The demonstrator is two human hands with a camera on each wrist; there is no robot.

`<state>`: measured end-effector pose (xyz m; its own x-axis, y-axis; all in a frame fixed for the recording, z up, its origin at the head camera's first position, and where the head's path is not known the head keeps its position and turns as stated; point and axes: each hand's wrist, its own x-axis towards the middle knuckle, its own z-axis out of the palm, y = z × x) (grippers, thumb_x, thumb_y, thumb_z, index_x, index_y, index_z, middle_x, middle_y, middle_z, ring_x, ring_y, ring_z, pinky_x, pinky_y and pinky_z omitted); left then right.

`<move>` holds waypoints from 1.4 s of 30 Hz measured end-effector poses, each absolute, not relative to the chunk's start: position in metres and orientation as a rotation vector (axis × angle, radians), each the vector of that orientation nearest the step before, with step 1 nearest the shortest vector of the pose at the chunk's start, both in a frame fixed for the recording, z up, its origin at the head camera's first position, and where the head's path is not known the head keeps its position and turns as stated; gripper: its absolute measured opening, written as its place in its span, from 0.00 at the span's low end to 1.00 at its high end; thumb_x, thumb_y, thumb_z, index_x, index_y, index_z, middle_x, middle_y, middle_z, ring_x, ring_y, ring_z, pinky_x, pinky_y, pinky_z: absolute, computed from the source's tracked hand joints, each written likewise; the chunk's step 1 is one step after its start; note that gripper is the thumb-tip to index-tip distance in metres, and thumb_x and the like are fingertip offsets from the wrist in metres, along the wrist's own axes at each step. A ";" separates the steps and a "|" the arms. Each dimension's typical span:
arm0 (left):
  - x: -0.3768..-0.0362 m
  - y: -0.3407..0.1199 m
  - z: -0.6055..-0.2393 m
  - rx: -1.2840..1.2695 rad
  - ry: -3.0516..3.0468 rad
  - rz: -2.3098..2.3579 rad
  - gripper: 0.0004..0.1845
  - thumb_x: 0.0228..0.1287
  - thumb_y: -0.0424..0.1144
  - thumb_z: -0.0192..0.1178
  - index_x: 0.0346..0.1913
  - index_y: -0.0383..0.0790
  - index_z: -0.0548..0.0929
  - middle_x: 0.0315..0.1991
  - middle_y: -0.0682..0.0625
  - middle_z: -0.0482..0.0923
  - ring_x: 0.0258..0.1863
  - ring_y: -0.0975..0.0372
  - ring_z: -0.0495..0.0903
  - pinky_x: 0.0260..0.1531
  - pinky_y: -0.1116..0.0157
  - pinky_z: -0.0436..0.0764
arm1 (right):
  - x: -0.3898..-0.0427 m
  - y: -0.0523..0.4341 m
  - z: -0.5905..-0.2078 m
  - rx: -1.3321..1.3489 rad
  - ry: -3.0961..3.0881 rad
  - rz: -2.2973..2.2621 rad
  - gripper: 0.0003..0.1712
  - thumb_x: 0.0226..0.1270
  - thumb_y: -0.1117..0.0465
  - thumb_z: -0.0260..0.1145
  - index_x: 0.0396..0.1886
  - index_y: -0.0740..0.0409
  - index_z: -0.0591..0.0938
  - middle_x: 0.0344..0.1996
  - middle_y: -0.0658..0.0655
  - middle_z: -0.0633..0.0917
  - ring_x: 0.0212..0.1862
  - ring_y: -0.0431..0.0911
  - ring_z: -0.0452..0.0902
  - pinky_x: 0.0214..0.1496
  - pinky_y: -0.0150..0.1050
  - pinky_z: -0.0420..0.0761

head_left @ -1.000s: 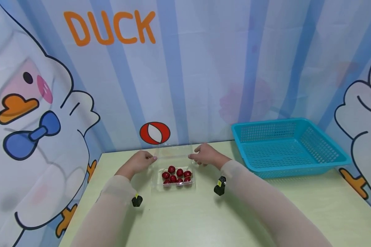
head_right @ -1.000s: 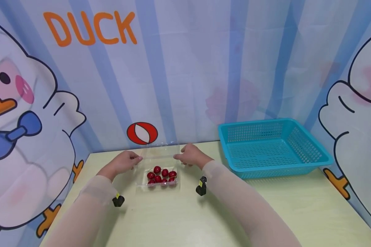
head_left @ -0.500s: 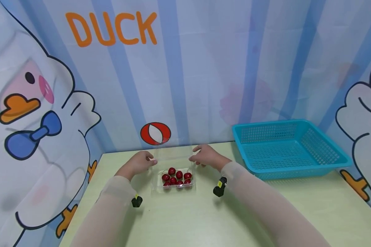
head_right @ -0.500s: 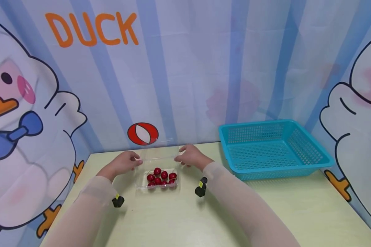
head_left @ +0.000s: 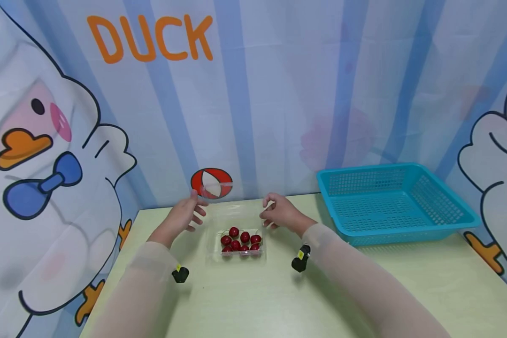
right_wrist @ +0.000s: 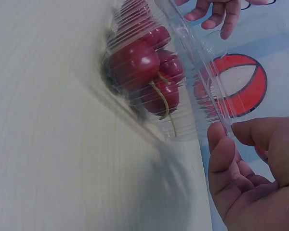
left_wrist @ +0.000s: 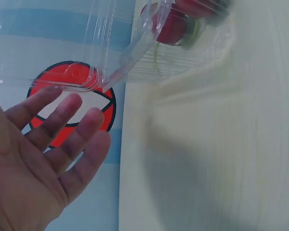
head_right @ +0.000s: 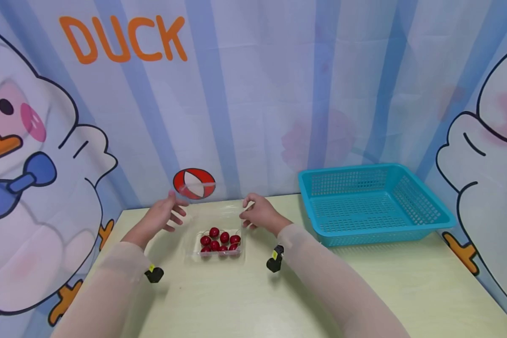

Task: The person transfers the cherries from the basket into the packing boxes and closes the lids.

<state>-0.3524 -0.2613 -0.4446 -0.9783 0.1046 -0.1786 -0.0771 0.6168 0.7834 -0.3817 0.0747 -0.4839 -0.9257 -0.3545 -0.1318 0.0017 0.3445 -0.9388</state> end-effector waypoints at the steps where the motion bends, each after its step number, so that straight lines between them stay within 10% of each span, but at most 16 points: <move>1: -0.352 -0.263 -0.443 0.031 2.602 1.297 0.55 0.84 0.80 0.27 0.81 0.36 0.77 0.68 0.34 0.81 0.59 0.43 0.87 0.51 0.49 0.94 | -0.381 0.075 -0.484 -0.312 2.303 -1.613 0.11 0.84 0.66 0.69 0.54 0.60 0.75 0.51 0.71 0.90 0.44 0.59 0.94 0.41 0.51 0.93; 13: -0.337 -0.281 -0.446 0.086 2.319 1.241 0.44 0.82 0.68 0.60 0.91 0.54 0.62 0.90 0.38 0.61 0.84 0.38 0.71 0.58 0.44 0.95 | -0.380 0.077 -0.483 -0.183 2.208 -1.763 0.17 0.90 0.57 0.55 0.56 0.65 0.84 0.58 0.67 0.87 0.49 0.53 0.91 0.47 0.44 0.95; 23: -0.321 -0.280 -0.458 0.076 2.225 1.247 0.55 0.78 0.46 0.70 0.96 0.49 0.46 0.67 0.35 0.84 0.48 0.50 0.91 0.41 0.51 0.97 | -0.374 0.080 -0.483 -0.272 2.245 -1.695 0.13 0.83 0.68 0.66 0.61 0.67 0.83 0.55 0.65 0.88 0.54 0.54 0.91 0.58 0.49 0.96; 33: -0.324 -0.270 -0.457 0.009 2.215 1.308 0.51 0.79 0.39 0.67 0.94 0.42 0.49 0.50 0.37 0.91 0.28 0.58 0.87 0.38 0.59 0.95 | -0.364 0.087 -0.474 -0.320 2.245 -1.576 0.32 0.77 0.67 0.74 0.77 0.69 0.77 0.81 0.71 0.77 0.63 0.62 0.92 0.59 0.48 0.96; 42: -0.326 -0.261 -0.460 -0.116 2.207 1.344 0.50 0.78 0.38 0.67 0.93 0.40 0.51 0.42 0.43 0.89 0.22 0.61 0.81 0.37 0.62 0.95 | -0.357 0.089 -0.471 -0.305 2.255 -1.482 0.42 0.79 0.65 0.72 0.88 0.61 0.70 0.71 0.70 0.86 0.58 0.58 0.94 0.51 0.49 0.98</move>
